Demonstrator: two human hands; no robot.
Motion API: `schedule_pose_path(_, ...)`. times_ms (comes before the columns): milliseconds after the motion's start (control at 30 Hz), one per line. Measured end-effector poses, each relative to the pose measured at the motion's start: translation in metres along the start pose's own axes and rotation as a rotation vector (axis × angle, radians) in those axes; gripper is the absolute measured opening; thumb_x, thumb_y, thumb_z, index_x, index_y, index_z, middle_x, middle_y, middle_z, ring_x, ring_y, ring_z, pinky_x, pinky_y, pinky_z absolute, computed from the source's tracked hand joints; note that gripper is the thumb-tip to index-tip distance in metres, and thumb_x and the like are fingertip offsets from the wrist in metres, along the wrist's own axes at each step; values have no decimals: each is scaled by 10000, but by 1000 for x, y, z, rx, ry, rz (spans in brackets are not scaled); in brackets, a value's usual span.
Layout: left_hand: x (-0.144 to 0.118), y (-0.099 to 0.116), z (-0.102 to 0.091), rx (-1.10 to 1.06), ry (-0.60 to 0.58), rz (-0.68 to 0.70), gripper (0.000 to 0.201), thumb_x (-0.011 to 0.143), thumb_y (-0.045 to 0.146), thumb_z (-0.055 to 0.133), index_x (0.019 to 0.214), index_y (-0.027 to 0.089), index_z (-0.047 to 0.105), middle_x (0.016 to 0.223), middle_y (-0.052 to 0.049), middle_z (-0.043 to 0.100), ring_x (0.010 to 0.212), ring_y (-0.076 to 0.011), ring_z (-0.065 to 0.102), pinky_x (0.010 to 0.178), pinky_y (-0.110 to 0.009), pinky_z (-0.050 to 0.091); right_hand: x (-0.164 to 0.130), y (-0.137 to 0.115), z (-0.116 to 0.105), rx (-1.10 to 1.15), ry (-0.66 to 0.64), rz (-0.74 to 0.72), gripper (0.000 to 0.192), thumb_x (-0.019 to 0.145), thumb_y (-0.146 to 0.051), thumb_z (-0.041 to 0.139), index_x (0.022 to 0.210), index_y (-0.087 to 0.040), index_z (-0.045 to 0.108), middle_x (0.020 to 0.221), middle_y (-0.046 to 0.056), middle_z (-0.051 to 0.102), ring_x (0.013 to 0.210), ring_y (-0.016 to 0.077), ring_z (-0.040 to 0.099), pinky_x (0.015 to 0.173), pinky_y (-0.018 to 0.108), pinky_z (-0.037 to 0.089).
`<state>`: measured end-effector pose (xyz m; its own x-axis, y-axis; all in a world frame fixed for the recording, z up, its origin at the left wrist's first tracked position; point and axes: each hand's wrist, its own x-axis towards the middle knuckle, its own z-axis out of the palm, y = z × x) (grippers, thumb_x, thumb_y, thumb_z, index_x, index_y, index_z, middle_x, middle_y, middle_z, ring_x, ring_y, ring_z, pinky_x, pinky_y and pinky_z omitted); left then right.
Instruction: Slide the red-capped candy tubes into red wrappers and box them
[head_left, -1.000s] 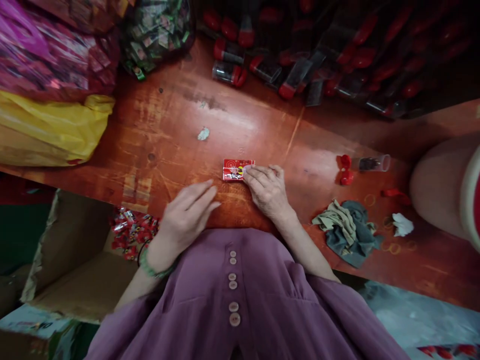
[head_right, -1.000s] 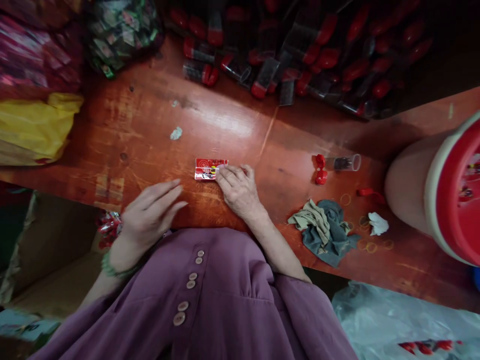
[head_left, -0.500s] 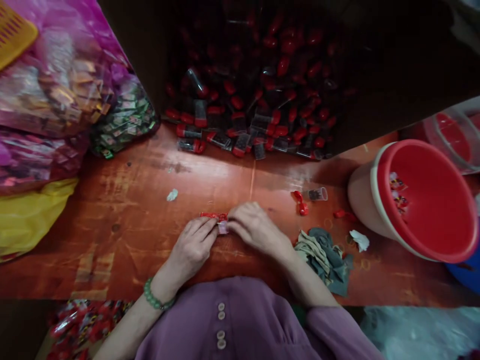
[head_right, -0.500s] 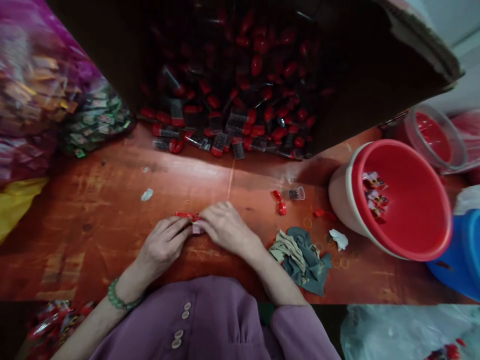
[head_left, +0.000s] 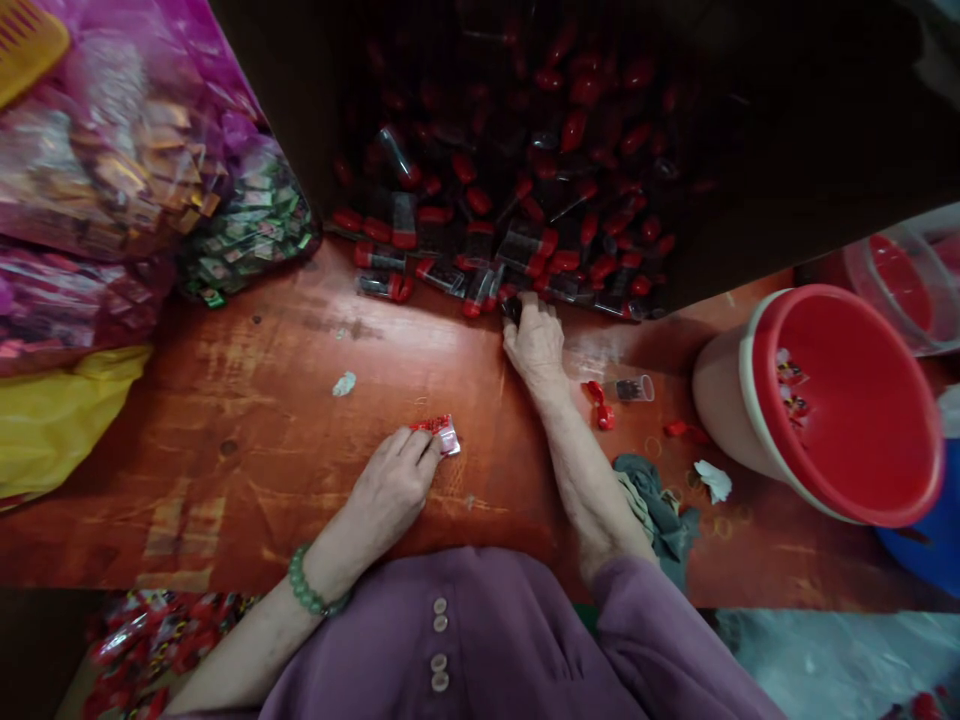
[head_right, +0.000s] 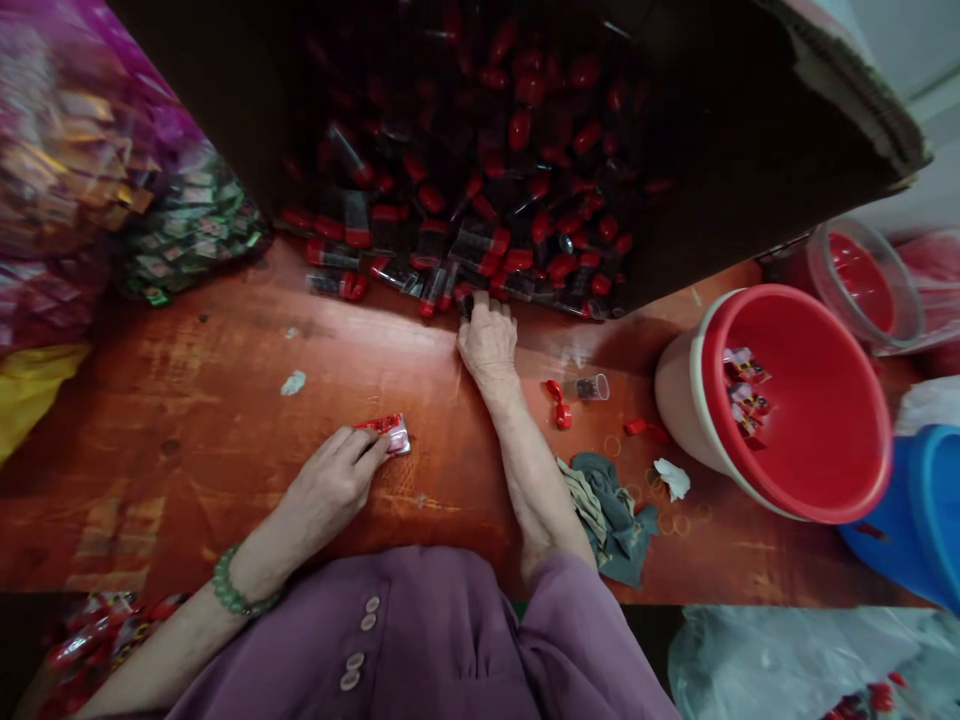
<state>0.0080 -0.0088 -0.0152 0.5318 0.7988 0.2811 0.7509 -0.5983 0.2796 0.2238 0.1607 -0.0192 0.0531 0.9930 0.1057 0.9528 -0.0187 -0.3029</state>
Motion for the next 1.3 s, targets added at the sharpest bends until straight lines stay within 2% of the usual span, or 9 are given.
schedule_pose_path(100, 0, 1, 0, 3, 9, 38, 296, 952, 62, 406, 1069, 86, 677, 867, -122, 664, 783, -230, 562, 747, -371, 541, -26, 4, -5, 50, -9, -91, 326, 881, -170, 508, 1187, -103, 598, 1075, 198, 672, 1013, 320, 594, 929, 502, 479)
schedule_pose_path(233, 1, -2, 2, -134, 58, -30, 270, 962, 96, 452, 1061, 122, 702, 844, -99, 675, 767, -209, 562, 732, -340, 530, -64, 10, -9, 352, -51, -143, 257, 954, -261, 452, 1114, -166, 629, 1083, 142, 691, 1001, 257, 610, 939, 439, 483)
schedule_pose_path(467, 4, -15, 0, -467, 54, -169, 260, 982, 287, 523, 947, 176, 755, 845, -62, 716, 768, -159, 626, 741, -282, 524, -112, 14, -6, 1164, -359, 169, 408, 894, -582, 573, 1033, -202, 624, 745, -19, 668, 598, 99, 596, 602, 234, 497)
schedule_pose_path(600, 9, -19, -5, -509, -9, -245, 292, 962, 259, 513, 837, 151, 754, 828, -80, 718, 751, -166, 646, 717, -278, 516, -124, 12, -8, 1456, -475, 318, 390, 811, -535, 702, 995, -200, 625, 665, -35, 669, 556, 95, 620, 541, 204, 501)
schedule_pose_path(733, 12, -16, -6, -585, 50, -367, 202, 890, 249, 607, 781, 174, 760, 765, -55, 728, 683, -154, 646, 670, -271, 506, -129, 12, -13, 1609, -502, 371, 406, 765, -429, 770, 1084, -226, 624, 799, -36, 715, 542, 78, 639, 497, 185, 511)
schedule_pose_path(867, 13, -11, -9, -749, 143, -488, 74, 801, 261, 737, 759, 216, 778, 752, -20, 754, 679, -151, 672, 667, -269, 522, -132, 16, -13, 1655, -547, 335, 442, 799, -383, 751, 1191, -261, 588, 877, -35, 715, 573, 80, 671, 475, 179, 534)
schedule_pose_path(1033, 17, -7, -17, -801, 136, -490, 58, 782, 281, 774, 779, 231, 802, 775, -35, 772, 721, -174, 701, 718, -299, 550, -138, 18, -15, 1566, -541, 253, 450, 819, -372, 751, 1224, -274, 581, 912, -34, 696, 624, 81, 689, 537, 193, 579)
schedule_pose_path(1133, 19, -5, -21, -850, 121, -472, 42, 773, 265, 787, 789, 231, 804, 772, -33, 772, 707, -165, 698, 695, -285, 552, -146, 13, -28, 1411, -481, 155, 422, 854, -379, 728, 1245, -291, 599, 981, -18, 711, 697, 97, 704, 627, 234, 613)
schedule_pose_path(1300, 18, -4, -23, -846, 119, -437, 32, 762, 241, 795, 791, 228, 796, 766, -12, 768, 696, -142, 692, 675, -260, 554, -158, 1, -56, 1036, -368, -105, 343, 948, -298, 622, 1290, -316, 622, 1217, 17, 694, 1024, 171, 689, 896, 352, 600)
